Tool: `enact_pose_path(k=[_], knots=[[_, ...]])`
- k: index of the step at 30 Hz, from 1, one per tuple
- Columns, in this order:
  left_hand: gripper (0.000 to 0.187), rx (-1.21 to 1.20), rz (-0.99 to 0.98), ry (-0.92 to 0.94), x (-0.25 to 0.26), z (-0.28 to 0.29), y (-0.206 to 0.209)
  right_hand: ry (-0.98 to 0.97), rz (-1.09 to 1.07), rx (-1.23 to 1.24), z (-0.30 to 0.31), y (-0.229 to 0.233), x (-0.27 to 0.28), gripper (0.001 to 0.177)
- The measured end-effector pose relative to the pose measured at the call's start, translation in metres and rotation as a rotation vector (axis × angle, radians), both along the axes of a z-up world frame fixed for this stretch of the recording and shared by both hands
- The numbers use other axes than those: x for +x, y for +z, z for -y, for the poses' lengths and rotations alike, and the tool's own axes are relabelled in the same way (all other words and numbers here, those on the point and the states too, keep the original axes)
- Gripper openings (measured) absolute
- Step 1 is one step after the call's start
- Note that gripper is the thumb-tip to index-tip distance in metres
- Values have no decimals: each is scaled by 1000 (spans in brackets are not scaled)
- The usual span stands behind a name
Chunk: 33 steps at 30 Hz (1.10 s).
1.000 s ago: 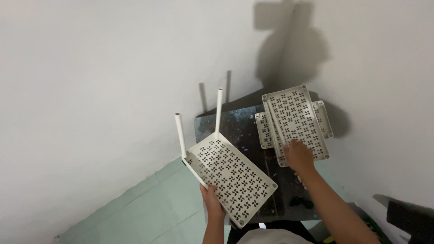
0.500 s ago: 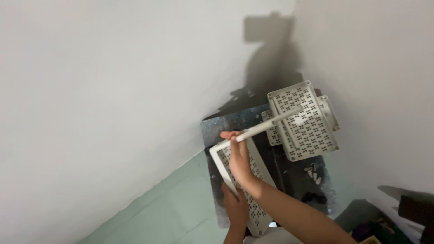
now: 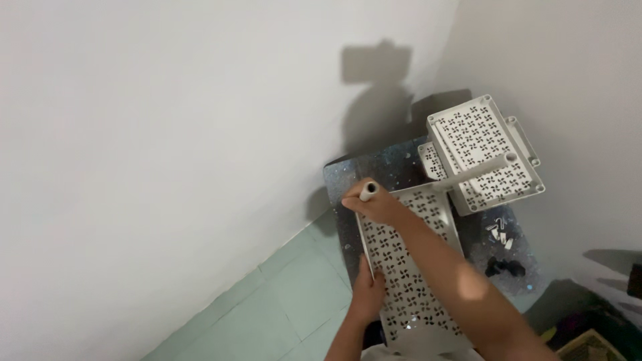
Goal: The person assembles a white plastic shelving unit by inserting cylindrical legs into corner holes on perforated trays and stacking the trays together. They handle multiple trays and legs, aligning and pressing them into place to build the structure.
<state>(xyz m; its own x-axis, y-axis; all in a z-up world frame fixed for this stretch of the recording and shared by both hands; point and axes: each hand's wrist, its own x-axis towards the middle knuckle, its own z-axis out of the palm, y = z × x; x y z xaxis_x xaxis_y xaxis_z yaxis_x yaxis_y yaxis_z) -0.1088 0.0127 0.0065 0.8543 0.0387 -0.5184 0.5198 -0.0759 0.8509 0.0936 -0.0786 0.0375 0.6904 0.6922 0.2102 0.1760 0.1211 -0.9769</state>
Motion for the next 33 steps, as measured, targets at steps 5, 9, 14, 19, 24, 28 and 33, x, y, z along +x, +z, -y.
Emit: enact_pose_path(k=[5,9,14,19,24,28,33], knots=[[28,145,71,-1,3,-14,11,-840,-205,243,-40,39,-46,21],[34,521,613,-38,-4,10,8,-1193,-341,596,-67,35,-64,15],[48,173,-68,-116,-9,13,19,-500,-120,80,-32,31,-42,47],[41,26,-41,-45,0,-3,49,-134,-51,-131,-9,60,-15,41],[26,190,163,-14,6,14,55,-1101,-354,590,-55,45,-60,14],[28,114,73,-42,1,15,47,-756,-269,254,-29,27,-43,52],[33,114,141,-80,10,5,50,29,-55,-317,27,58,7,42]])
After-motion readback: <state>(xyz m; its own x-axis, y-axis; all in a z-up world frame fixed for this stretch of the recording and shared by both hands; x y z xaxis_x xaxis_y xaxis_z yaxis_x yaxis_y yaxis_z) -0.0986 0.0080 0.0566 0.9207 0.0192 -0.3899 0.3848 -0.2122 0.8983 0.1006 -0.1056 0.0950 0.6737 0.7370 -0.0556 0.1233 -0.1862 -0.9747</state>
